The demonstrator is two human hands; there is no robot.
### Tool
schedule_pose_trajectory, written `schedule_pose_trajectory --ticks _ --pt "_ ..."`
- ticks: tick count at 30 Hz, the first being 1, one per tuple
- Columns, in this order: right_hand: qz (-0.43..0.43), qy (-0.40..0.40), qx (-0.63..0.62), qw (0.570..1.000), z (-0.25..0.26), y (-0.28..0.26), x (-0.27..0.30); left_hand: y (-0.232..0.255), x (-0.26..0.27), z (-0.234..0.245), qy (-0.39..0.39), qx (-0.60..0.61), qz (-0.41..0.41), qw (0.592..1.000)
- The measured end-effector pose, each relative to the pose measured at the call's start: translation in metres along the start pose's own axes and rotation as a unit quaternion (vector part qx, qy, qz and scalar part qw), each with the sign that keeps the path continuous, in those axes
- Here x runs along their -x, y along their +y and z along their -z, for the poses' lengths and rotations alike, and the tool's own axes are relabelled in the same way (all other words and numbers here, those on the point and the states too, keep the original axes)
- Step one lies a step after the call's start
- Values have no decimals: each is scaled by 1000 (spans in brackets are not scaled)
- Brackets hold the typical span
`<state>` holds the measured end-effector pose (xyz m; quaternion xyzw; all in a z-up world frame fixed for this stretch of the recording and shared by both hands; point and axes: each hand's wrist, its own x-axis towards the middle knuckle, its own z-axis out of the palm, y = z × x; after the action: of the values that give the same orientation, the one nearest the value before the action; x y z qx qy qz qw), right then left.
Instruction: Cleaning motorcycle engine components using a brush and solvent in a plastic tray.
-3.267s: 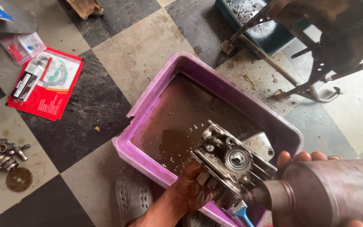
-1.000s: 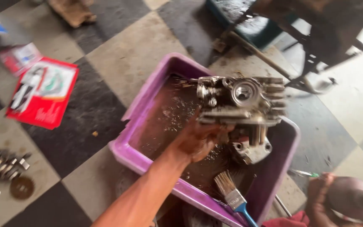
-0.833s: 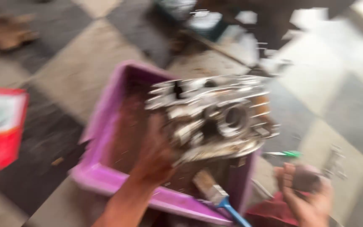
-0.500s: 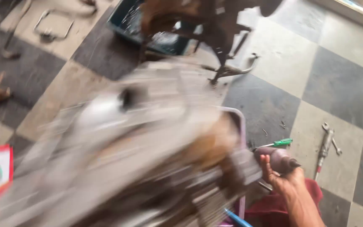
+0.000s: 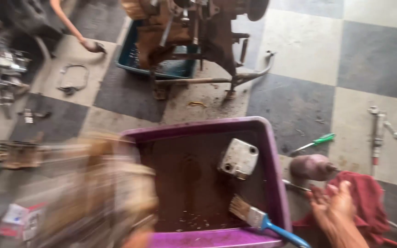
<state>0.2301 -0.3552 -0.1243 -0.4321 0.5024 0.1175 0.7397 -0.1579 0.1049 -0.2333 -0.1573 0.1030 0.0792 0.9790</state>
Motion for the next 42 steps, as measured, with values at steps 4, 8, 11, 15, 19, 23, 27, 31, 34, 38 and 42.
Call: schedule_pose_trajectory --ticks 4,8,11,15,19,23,27,31,34,38,42 --pt "199 -46 37 978 25 15 20 -124 -129 -178 205 -59 -157 964" --pt "311 -112 63 942 30 -1 29 -165 -140 -238 121 -183 -292 931" --pt "299 -111 54 946 10 -7 56 -162 -144 -383 -117 -370 -328 861" --pt "285 -110 56 951 -2 -5 75 -153 -119 -435 -29 -296 -323 899" --pt "270 -113 48 955 -6 6 77 -183 -109 -364 84 -200 -304 928" --pt "247 -129 50 959 -4 6 78 -202 -133 -268 192 -98 -273 937" --pt "279 -129 63 949 6 -9 71 -194 -155 -262 266 -7 -266 926" --pt "296 -162 45 940 2 -15 69 -184 -150 -381 58 -34 -250 966" --pt "291 -152 46 944 -7 -11 84 -160 -140 -426 -16 -254 -329 909" --pt "285 -162 45 944 -13 2 90 -94 -122 -319 -75 -278 -415 863" --pt "248 -134 43 959 -9 -3 80 -130 -120 -191 187 -91 -335 919"
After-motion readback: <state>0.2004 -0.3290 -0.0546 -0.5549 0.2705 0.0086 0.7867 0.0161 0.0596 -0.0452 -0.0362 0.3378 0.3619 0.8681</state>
